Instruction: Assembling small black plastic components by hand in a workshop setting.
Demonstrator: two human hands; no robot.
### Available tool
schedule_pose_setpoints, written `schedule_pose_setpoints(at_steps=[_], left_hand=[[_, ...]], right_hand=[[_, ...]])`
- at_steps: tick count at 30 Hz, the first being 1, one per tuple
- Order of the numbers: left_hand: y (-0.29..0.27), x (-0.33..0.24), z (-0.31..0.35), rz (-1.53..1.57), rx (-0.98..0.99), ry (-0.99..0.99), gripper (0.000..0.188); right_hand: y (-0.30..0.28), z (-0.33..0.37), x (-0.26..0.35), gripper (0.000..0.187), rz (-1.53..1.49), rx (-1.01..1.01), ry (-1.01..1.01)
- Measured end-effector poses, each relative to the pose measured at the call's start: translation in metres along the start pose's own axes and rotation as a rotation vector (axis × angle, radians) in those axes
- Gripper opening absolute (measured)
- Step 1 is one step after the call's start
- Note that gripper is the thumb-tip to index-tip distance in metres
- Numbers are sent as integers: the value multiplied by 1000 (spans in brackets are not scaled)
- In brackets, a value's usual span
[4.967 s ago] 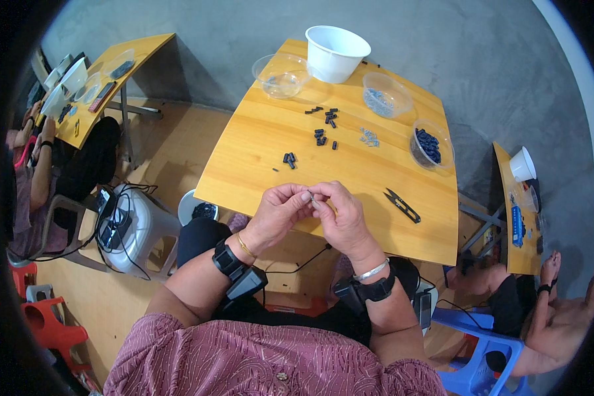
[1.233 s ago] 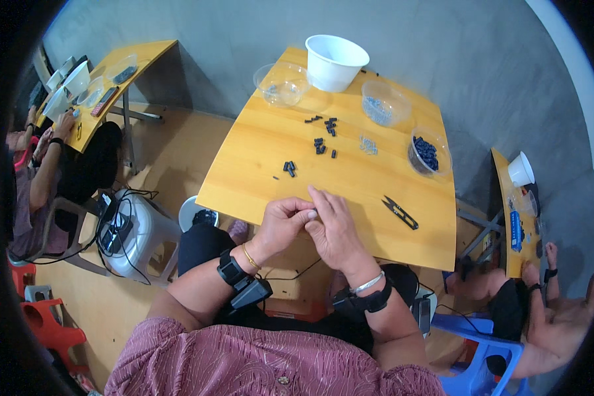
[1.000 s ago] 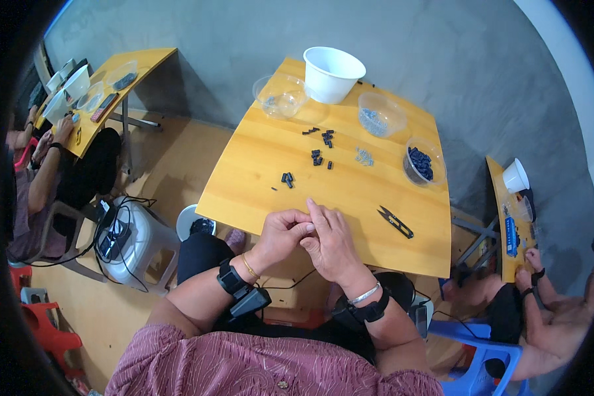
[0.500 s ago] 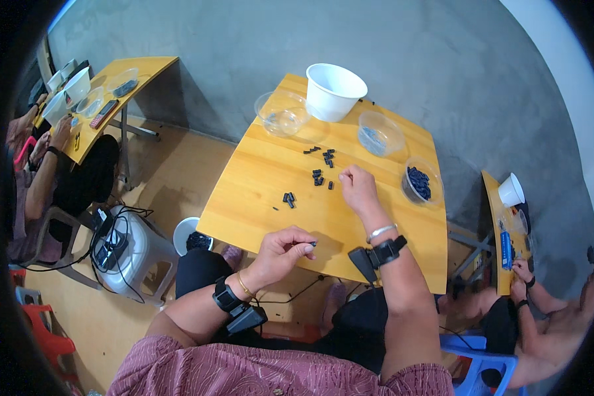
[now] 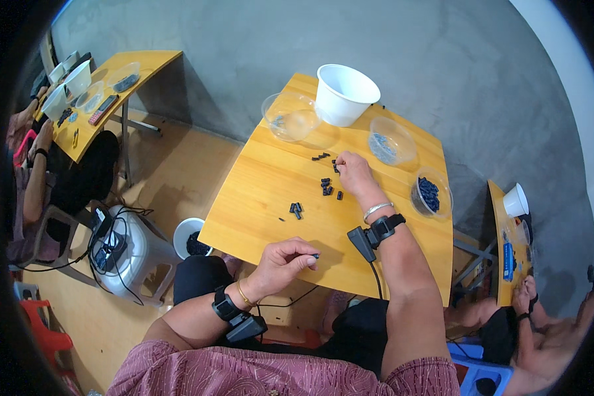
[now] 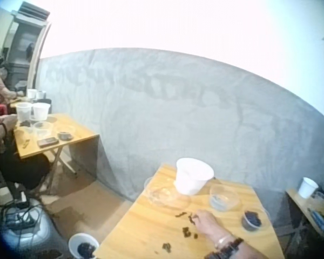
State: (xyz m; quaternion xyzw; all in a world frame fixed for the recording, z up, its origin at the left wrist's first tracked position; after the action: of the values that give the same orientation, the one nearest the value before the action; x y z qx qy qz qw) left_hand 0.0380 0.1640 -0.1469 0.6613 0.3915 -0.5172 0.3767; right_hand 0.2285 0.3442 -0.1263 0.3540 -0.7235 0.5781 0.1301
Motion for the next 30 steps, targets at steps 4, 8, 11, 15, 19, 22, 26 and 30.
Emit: schedule_pose_setpoints(at_steps=[4,8,11,15,19,22,26,30], left_hand=[[0,2,-2,-3,-2,-2,11],[1,2,0,-14,-7,-13,11],[1,1,1,-25,-4,-9,11],[4,3,1,24,-15,-5,9],[1,4,3,21,6,-34,12],[0,2,2,16,19,-48,12],[-2,4,-1,7,32,-18,13],[-2,3,-1,51,57,-25,13]], right_hand=[[1,5,1,7,-23,-9,-47],[2,15,12,6,-73,27,-34],[-4,17,18,6,-108,-11,-77],[-5,5,16,7,-71,-51,-99],[8,-13,32,9,-57,42,-78],[20,-24,34,10,11,80,-145],[30,-34,31,9,60,158,-121],[31,-32,35,6,129,178,-96]])
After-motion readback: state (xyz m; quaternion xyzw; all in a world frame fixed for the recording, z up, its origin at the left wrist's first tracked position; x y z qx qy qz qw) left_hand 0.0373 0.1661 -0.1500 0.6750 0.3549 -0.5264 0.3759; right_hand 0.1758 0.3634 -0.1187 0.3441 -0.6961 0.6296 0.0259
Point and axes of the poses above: each hand's wrist, its own z-axis away from the middle knuckle, its own y-axis out of the palm, x = y × z, the point moved 2 cm from there along -z, towards the middle knuckle, and after that the axes turned 15 degrees about -z, right-handed, at the moved point
